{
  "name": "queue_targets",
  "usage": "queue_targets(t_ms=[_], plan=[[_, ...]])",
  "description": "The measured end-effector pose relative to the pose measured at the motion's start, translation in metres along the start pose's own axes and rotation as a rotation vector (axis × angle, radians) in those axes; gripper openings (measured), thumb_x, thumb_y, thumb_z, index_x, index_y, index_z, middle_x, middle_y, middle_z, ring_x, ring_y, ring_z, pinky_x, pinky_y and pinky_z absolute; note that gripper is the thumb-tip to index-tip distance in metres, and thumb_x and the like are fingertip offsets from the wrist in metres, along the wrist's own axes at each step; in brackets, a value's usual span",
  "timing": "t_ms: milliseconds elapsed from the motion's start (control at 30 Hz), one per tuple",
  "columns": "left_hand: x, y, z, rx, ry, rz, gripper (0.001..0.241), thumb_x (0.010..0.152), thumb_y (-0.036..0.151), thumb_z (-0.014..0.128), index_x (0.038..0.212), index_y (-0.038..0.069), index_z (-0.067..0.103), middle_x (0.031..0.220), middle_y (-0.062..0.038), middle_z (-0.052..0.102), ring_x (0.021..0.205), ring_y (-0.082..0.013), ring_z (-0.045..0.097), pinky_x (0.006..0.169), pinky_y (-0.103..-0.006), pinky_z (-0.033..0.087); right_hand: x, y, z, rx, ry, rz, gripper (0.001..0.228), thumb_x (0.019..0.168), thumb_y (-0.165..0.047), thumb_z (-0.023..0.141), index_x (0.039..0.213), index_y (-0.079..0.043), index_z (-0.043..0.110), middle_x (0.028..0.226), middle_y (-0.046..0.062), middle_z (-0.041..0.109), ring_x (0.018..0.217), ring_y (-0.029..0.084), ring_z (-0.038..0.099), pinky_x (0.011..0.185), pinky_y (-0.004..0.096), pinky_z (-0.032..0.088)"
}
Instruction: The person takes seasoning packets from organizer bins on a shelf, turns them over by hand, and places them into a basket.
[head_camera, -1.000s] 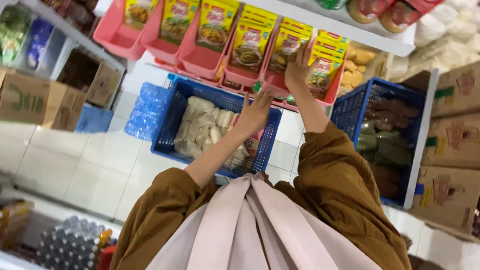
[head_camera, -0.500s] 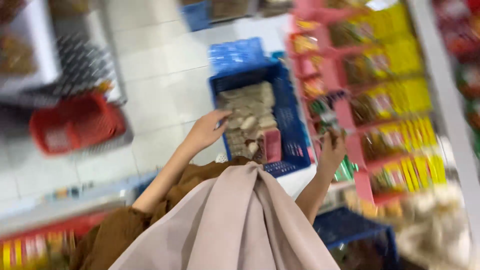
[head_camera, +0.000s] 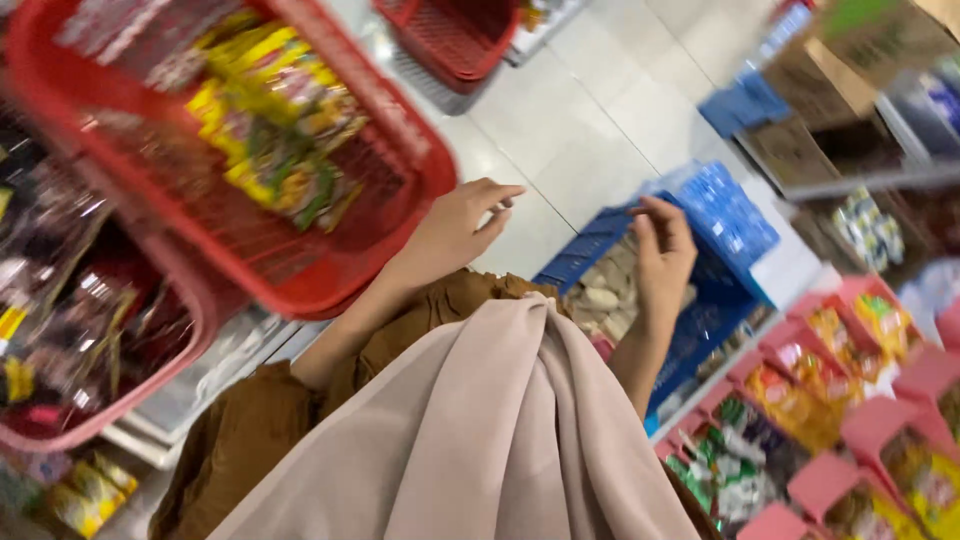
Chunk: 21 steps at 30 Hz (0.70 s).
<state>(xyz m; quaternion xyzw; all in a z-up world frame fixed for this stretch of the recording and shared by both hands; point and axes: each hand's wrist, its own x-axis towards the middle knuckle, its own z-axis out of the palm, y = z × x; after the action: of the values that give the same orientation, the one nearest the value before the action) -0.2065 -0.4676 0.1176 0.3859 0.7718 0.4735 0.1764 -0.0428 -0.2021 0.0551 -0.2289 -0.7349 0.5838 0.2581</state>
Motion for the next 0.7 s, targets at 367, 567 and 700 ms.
queue_targets(t_ms=[367, 567, 700], plan=[[-0.149, -0.119, -0.131, 0.567, 0.370, -0.253, 0.039, 0.088, 0.017, 0.068, 0.126, 0.004, 0.068, 0.108, -0.022, 0.066, 0.096, -0.0401, 0.064, 0.083, -0.0489, 0.053, -0.076, -0.082, 0.248, -0.384, -0.610, -0.575, 0.018, 0.095, -0.012, 0.070, 0.112, -0.009, 0.075, 0.105, 0.009, 0.073, 0.096, 0.027, 0.070, 0.094, 0.041, 0.046], [-0.164, -0.132, -0.114, 0.672, 0.305, -0.248, 0.029, 0.086, 0.022, 0.071, 0.108, 0.004, 0.068, 0.098, -0.015, 0.067, 0.092, -0.0344, 0.066, 0.075, -0.0461, 0.054, -0.092, -0.083, 0.264, -0.629, -0.697, -0.688, 0.012, 0.098, -0.022, 0.067, 0.102, -0.015, 0.076, 0.097, 0.003, 0.077, 0.084, 0.021, 0.069, 0.095, 0.041, 0.040], [-0.176, -0.127, -0.097, 0.737, 0.328, -0.189, 0.032, 0.082, 0.025, 0.073, 0.107, 0.005, 0.068, 0.093, -0.011, 0.067, 0.087, -0.0296, 0.067, 0.069, -0.0435, 0.053, -0.094, -0.091, 0.270, -0.717, -0.707, -0.601, 0.014, 0.098, -0.027, 0.070, 0.098, -0.014, 0.076, 0.086, 0.007, 0.075, 0.076, 0.025, 0.068, 0.094, 0.041, 0.042]])
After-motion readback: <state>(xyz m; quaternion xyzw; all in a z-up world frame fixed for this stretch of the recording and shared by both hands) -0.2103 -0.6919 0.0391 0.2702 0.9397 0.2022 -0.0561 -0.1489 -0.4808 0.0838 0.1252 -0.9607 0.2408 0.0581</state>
